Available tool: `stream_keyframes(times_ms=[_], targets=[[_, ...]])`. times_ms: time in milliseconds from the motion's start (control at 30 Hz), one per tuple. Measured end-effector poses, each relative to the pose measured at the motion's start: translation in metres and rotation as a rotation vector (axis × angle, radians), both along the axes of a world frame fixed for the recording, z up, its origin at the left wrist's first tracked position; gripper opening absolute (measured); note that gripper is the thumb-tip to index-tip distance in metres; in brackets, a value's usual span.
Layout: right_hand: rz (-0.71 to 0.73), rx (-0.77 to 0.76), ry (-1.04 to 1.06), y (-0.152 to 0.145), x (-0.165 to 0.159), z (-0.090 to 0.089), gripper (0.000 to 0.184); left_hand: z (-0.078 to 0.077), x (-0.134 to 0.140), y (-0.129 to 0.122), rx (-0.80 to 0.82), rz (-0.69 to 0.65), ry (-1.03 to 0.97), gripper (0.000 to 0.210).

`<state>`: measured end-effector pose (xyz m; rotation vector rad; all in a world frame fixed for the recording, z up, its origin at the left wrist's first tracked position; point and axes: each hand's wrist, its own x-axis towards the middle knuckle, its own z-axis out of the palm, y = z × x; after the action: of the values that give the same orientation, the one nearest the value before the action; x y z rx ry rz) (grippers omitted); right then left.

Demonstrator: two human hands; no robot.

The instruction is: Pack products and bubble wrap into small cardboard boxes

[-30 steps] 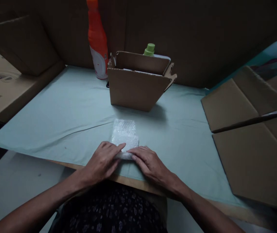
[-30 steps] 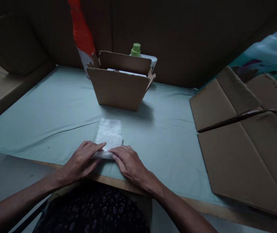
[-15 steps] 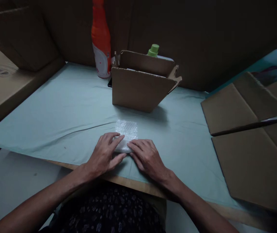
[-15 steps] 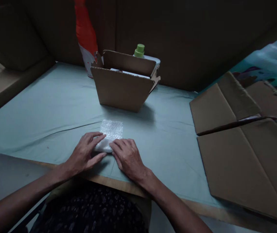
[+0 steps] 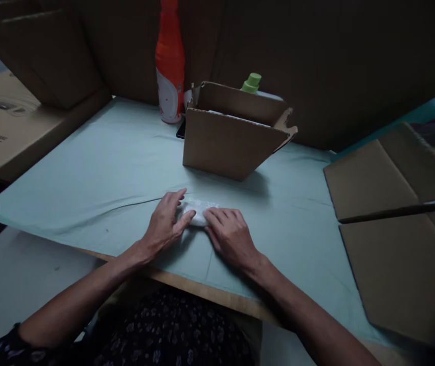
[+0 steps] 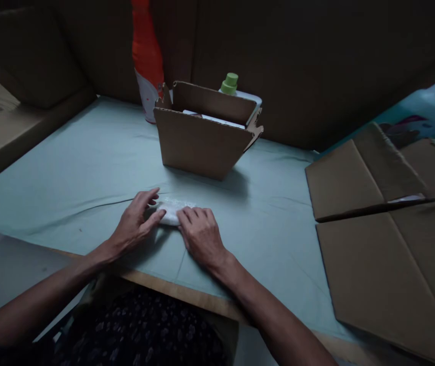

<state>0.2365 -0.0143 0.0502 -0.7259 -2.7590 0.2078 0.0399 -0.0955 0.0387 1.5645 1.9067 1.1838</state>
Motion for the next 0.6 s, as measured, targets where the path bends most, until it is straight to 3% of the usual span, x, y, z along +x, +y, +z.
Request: stream_keyframes(times_ms=[100, 167, 267, 367, 433, 500, 600], targets=[[-0.111, -0.232, 0.222, 0.013, -0.002, -0.001, 0.022, 0.003, 0.013, -0.019, -0.051, 0.107, -0.371, 0.06], [-0.167, -0.446, 0.371, 0.011, -0.002, 0.002, 0.02, 0.004, 0.025, -0.028, -0.1, 0.057, -0.573, 0.058], [-0.167, -0.766, 0.506, -0.004, -0.002, 0.008, 0.021, 0.008, 0.044, -0.032, -0.1, -0.103, -0.707, 0.047], [-0.132, -0.998, 0.562, -0.018, 0.002, 0.009, 0.025, 0.012, 0.056, -0.029, -0.041, -0.119, -0.743, 0.04], [-0.106, -1.024, 0.525, -0.019, 0.009, 0.01, 0.024, 0.014, 0.057, -0.028, -0.03, -0.104, -0.732, 0.036], [-0.084, -0.936, 0.457, -0.013, 0.021, 0.015, 0.027, 0.017, 0.054, -0.029, -0.056, -0.108, -0.661, 0.034], [-0.049, -0.859, 0.38, -0.001, 0.037, 0.034, 0.058, 0.022, 0.049, -0.03, -0.162, -0.199, -0.502, 0.035]])
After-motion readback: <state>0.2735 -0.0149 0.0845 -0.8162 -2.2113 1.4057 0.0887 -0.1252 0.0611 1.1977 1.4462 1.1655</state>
